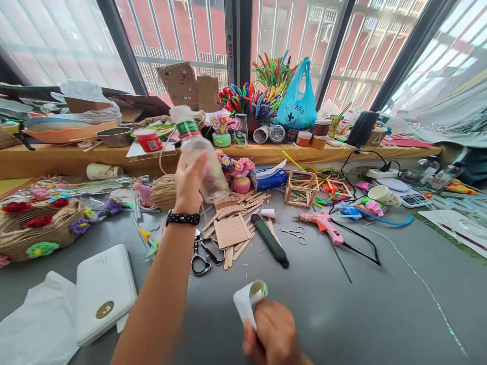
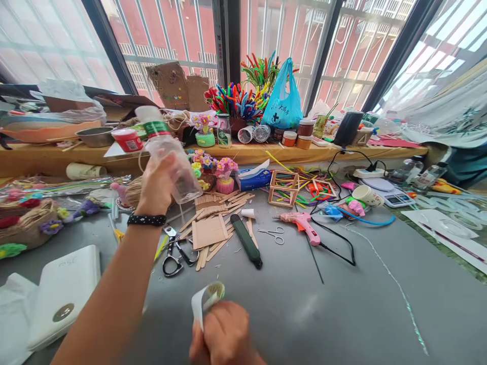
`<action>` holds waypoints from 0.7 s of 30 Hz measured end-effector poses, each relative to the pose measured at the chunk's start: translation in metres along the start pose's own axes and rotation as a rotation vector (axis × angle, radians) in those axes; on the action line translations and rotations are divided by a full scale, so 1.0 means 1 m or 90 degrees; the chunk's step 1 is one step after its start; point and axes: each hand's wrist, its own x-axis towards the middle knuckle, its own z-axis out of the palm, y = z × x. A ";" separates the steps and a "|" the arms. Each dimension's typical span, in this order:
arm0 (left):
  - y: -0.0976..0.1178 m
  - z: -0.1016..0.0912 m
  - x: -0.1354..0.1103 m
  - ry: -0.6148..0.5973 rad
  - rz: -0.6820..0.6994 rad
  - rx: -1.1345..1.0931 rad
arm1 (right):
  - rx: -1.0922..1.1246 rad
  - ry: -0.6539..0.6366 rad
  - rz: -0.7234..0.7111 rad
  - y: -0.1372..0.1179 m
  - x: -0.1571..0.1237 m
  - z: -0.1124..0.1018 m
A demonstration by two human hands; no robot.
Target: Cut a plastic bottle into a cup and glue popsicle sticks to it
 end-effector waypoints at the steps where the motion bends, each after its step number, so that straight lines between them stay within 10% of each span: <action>1: 0.003 0.001 -0.001 -0.022 -0.001 0.000 | 0.003 -0.055 -0.004 0.006 0.004 -0.004; 12: -0.031 -0.045 -0.050 -0.125 -0.209 -0.060 | -0.135 -0.140 0.111 0.137 0.073 -0.020; 21: -0.034 -0.071 -0.064 -0.171 -0.236 -0.123 | -0.243 -0.581 0.045 0.171 0.092 0.022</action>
